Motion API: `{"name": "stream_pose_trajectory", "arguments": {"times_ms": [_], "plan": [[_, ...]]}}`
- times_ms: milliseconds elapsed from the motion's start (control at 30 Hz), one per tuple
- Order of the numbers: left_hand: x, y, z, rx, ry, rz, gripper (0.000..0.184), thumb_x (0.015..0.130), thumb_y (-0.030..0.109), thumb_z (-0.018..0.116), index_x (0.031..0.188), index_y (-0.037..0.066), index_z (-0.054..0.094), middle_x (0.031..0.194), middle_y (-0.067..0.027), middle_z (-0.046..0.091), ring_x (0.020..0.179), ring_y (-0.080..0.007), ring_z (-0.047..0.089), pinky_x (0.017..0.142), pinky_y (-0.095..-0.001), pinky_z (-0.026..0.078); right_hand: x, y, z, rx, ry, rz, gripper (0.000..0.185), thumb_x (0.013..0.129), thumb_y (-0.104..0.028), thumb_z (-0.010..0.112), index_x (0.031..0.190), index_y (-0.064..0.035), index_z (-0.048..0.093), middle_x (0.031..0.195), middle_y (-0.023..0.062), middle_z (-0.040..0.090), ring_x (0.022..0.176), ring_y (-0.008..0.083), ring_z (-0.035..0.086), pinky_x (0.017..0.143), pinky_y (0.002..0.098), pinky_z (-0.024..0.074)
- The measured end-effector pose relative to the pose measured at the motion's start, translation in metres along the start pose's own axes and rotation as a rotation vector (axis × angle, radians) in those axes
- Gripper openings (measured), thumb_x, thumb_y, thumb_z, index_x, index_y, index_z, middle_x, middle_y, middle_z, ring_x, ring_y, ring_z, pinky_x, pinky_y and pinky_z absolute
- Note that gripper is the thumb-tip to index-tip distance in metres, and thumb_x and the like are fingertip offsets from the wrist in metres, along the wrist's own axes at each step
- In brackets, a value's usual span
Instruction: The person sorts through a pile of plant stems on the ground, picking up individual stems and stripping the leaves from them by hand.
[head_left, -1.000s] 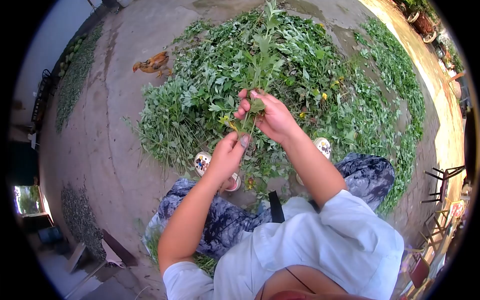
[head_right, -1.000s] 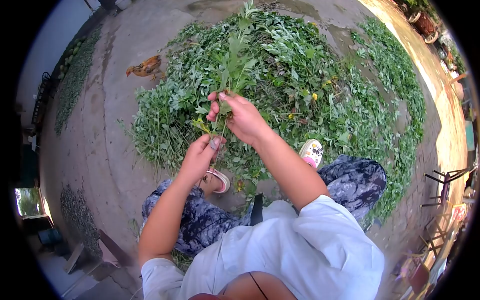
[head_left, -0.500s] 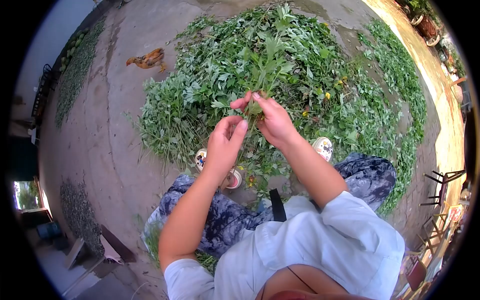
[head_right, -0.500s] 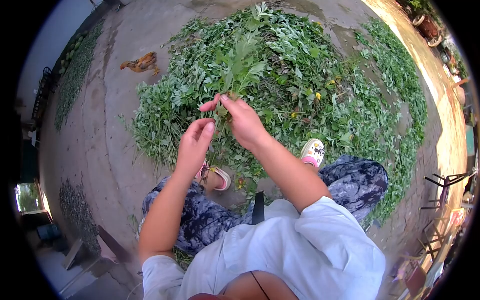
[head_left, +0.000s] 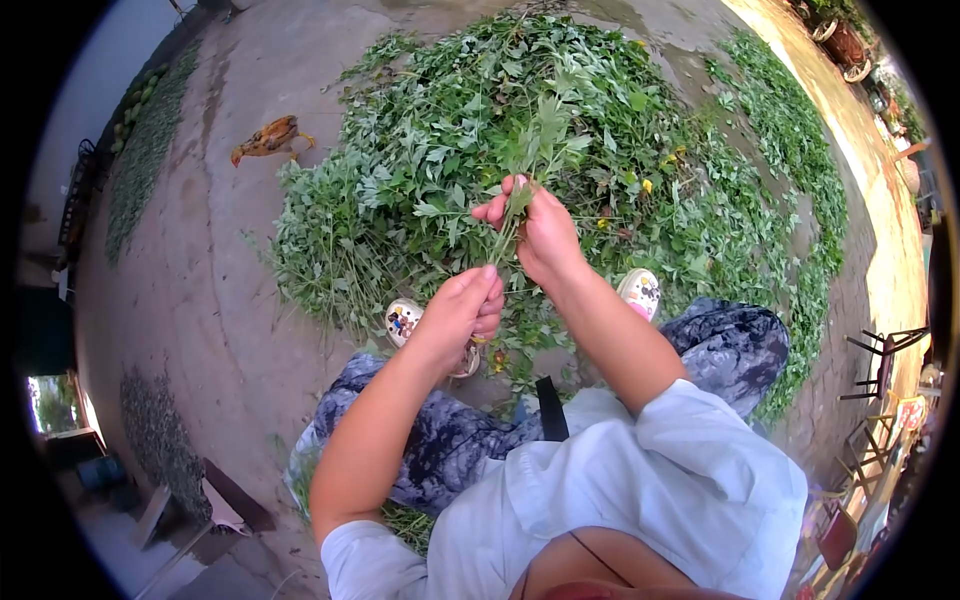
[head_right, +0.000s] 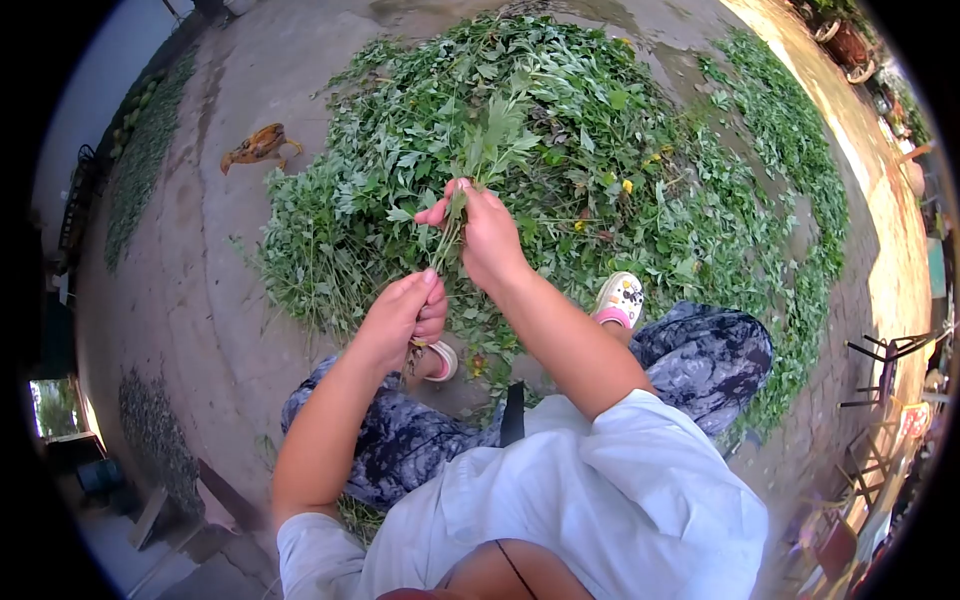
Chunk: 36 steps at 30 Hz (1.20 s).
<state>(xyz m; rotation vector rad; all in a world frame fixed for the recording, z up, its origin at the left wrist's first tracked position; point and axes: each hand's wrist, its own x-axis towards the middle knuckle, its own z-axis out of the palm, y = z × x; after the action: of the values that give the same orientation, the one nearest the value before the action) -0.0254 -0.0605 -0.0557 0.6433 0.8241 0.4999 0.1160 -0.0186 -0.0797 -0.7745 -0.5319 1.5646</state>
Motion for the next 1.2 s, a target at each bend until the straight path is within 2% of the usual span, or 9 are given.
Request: {"name": "stream_pose_trajectory", "arguments": {"times_ms": [267, 400, 467, 667, 767, 867, 1000, 1133, 1200], "plan": [[-0.002, -0.002, -0.008, 0.125, 0.069, -0.105, 0.029, 0.091, 0.029, 0.042, 0.07, 0.011, 0.037, 0.058, 0.005, 0.031, 0.044, -0.0045, 0.027, 0.039, -0.0196, 0.023, 0.029, -0.016, -0.055, 0.177, 0.246, 0.005, 0.021, 0.094, -0.021, 0.029, 0.09, -0.0052, 0.042, 0.065, 0.0064, 0.049, 0.065, 0.0227, 0.055, 0.065, 0.0394, 0.0497], [-0.016, -0.017, -0.031, 0.214, 0.013, -0.31, 0.03, 0.091, 0.028, 0.039, 0.071, 0.007, 0.041, 0.055, 0.002, 0.033, 0.047, -0.0083, 0.033, 0.042, -0.0234, 0.029, 0.063, -0.069, -0.164, 0.061, 0.691, -0.359, 0.021, 0.093, -0.022, 0.028, 0.088, -0.0059, 0.041, 0.059, 0.0022, 0.04, 0.048, 0.0133, 0.038, 0.053, 0.0334, 0.0447], [-0.018, -0.031, -0.038, 0.969, 0.024, 0.079, 0.032, 0.091, 0.027, 0.039, 0.071, 0.002, 0.044, 0.056, -0.0041, 0.041, 0.052, -0.0165, 0.043, 0.051, -0.0312, 0.039, 0.06, -0.084, -0.203, -0.113, 0.807, -0.252, 0.021, 0.093, -0.021, 0.028, 0.089, -0.0057, 0.04, 0.059, 0.0018, 0.038, 0.045, 0.0116, 0.032, 0.048, 0.0311, 0.0394], [-0.017, -0.048, -0.047, 1.324, -0.24, 0.105, 0.019, 0.083, 0.014, 0.045, 0.079, -0.002, 0.055, 0.069, -0.013, 0.054, 0.063, -0.024, 0.053, 0.061, -0.0329, 0.043, 0.081, 0.009, -0.072, -0.307, 0.375, 0.064, 0.022, 0.091, -0.029, 0.035, 0.094, -0.0077, 0.041, 0.063, 0.0002, 0.042, 0.042, 0.0082, 0.035, 0.043, 0.0231, 0.0383], [-0.016, -0.041, -0.042, 1.35, -0.223, 0.1, 0.015, 0.082, 0.008, 0.045, 0.084, -0.002, 0.056, 0.07, -0.0123, 0.055, 0.062, -0.0228, 0.053, 0.06, -0.032, 0.043, 0.094, 0.066, 0.016, -0.537, -0.234, 0.333, 0.084, 0.081, -0.056, 0.045, 0.137, -0.0112, 0.003, 0.126, 0.0205, 0.037, 0.107, 0.0234, 0.047, 0.094, 0.0394, 0.0336], [-0.019, -0.03, -0.04, 1.21, -0.124, -0.004, 0.017, 0.081, 0.008, 0.045, 0.09, 0.001, 0.058, 0.072, -0.0137, 0.057, 0.068, -0.0261, 0.055, 0.063, -0.0346, 0.044, 0.109, 0.1, 0.011, -0.795, -0.363, -0.036, 0.047, 0.085, -0.035, 0.05, 0.117, -0.0017, 0.046, 0.11, 0.0159, 0.054, 0.098, 0.0225, 0.053, 0.085, 0.0334, 0.0401], [-0.022, -0.029, -0.049, 1.089, -0.012, -0.002, 0.022, 0.077, 0.003, 0.045, 0.095, -0.001, 0.057, 0.073, -0.0168, 0.057, 0.076, -0.0291, 0.056, 0.067, -0.0357, 0.044, 0.101, 0.093, -0.091, -1.205, 0.436, -0.469, 0.015, 0.082, -0.015, 0.046, 0.084, -0.0013, 0.052, 0.085, 0.0142, 0.053, 0.081, 0.0313, 0.051, 0.071, 0.0386, 0.0415], [-0.016, -0.019, -0.05, 1.137, 0.017, 0.049, 0.024, 0.079, 0.001, 0.042, 0.098, 0.001, 0.057, 0.068, -0.0122, 0.056, 0.065, -0.0195, 0.055, 0.061, -0.0314, 0.044, 0.088, 0.108, -0.218, -1.958, 0.503, -0.281, 0.024, 0.074, -0.014, 0.055, 0.096, -0.0041, 0.053, 0.098, 0.014, 0.055, 0.1, 0.0317, 0.047, 0.082, 0.0375, 0.0404], [-0.012, -0.02, -0.054, 1.247, 0.064, 0.17, 0.015, 0.074, 0.002, 0.043, 0.084, -0.003, 0.054, 0.075, -0.0191, 0.055, 0.077, -0.0326, 0.055, 0.072, -0.0386, 0.043, 0.077, 0.096, -0.231, -2.069, 0.278, -0.043, 0.029, 0.073, -0.015, 0.055, 0.1, -0.0039, 0.053, 0.1, 0.0144, 0.056, 0.1, 0.0317, 0.048, 0.083, 0.037, 0.0409]]}}
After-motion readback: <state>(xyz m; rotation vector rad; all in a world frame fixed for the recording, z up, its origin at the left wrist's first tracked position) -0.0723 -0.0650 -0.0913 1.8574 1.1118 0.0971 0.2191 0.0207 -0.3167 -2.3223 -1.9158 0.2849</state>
